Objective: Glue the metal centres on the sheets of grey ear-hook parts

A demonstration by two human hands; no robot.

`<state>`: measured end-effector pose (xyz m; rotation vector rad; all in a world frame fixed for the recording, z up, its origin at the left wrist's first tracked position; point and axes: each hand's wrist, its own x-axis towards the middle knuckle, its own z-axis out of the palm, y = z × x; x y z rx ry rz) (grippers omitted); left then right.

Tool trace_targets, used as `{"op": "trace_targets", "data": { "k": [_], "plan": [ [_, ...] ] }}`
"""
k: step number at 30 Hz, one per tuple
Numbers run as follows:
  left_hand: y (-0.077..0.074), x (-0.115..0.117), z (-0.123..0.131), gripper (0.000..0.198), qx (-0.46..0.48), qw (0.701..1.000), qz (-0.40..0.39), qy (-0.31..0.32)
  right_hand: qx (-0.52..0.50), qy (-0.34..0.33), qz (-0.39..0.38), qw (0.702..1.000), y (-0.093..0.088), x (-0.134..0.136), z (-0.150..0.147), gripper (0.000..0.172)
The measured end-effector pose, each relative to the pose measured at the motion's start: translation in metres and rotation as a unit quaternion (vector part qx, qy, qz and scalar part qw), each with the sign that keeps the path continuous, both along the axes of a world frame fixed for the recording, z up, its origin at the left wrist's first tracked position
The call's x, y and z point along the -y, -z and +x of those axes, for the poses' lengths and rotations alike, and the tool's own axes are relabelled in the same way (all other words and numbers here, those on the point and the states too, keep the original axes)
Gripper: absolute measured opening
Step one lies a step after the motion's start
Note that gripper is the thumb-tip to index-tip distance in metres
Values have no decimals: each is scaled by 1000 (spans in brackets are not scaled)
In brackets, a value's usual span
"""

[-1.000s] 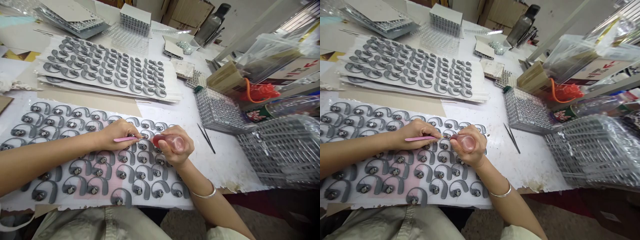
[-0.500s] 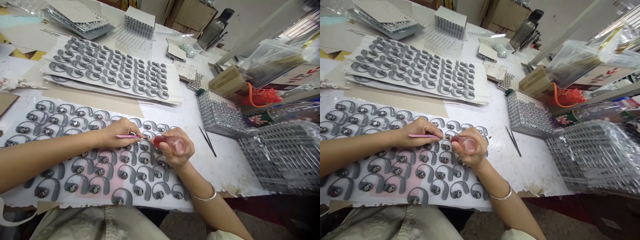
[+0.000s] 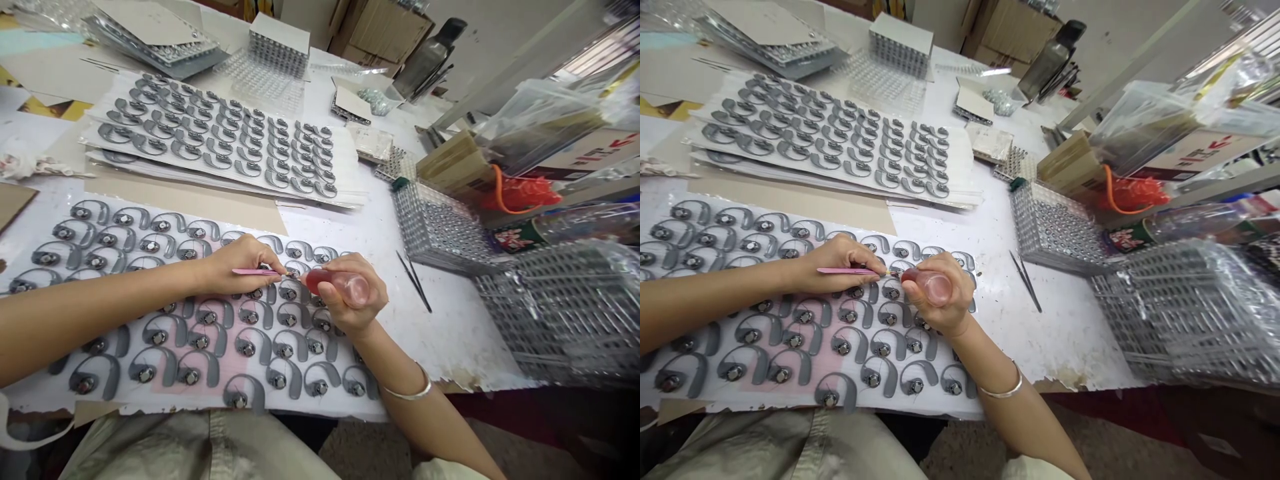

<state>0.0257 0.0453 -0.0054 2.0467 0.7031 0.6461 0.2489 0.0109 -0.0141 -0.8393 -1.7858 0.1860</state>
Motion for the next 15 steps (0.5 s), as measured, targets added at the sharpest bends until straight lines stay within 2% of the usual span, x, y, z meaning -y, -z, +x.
{"op": "trace_targets", "data": {
  "k": [2,5,7,10,13,15],
  "plan": [
    [-1,2,0,18,3,1000,-7,-5,-34,-2,-27,999,-1,-2,0,19],
    [-2,6,2,17,-3,999,-31,-24,-183,16,-115,976,-4,-13,9,22],
    [-4,9,3,19,-14,998,-54,-41,-315,40,-180,931,-8,-28,25,29],
    [-12,13,2,21,-39,994,-69,-74,-471,38,-281,836,-15,-52,60,41],
    [-27,16,-7,24,-56,987,-76,-129,-535,17,-375,757,-19,-68,92,49],
    [-38,19,-21,28,-56,977,-91,-184,-561,2,-391,730,-19,-73,103,52]
  ]
}}
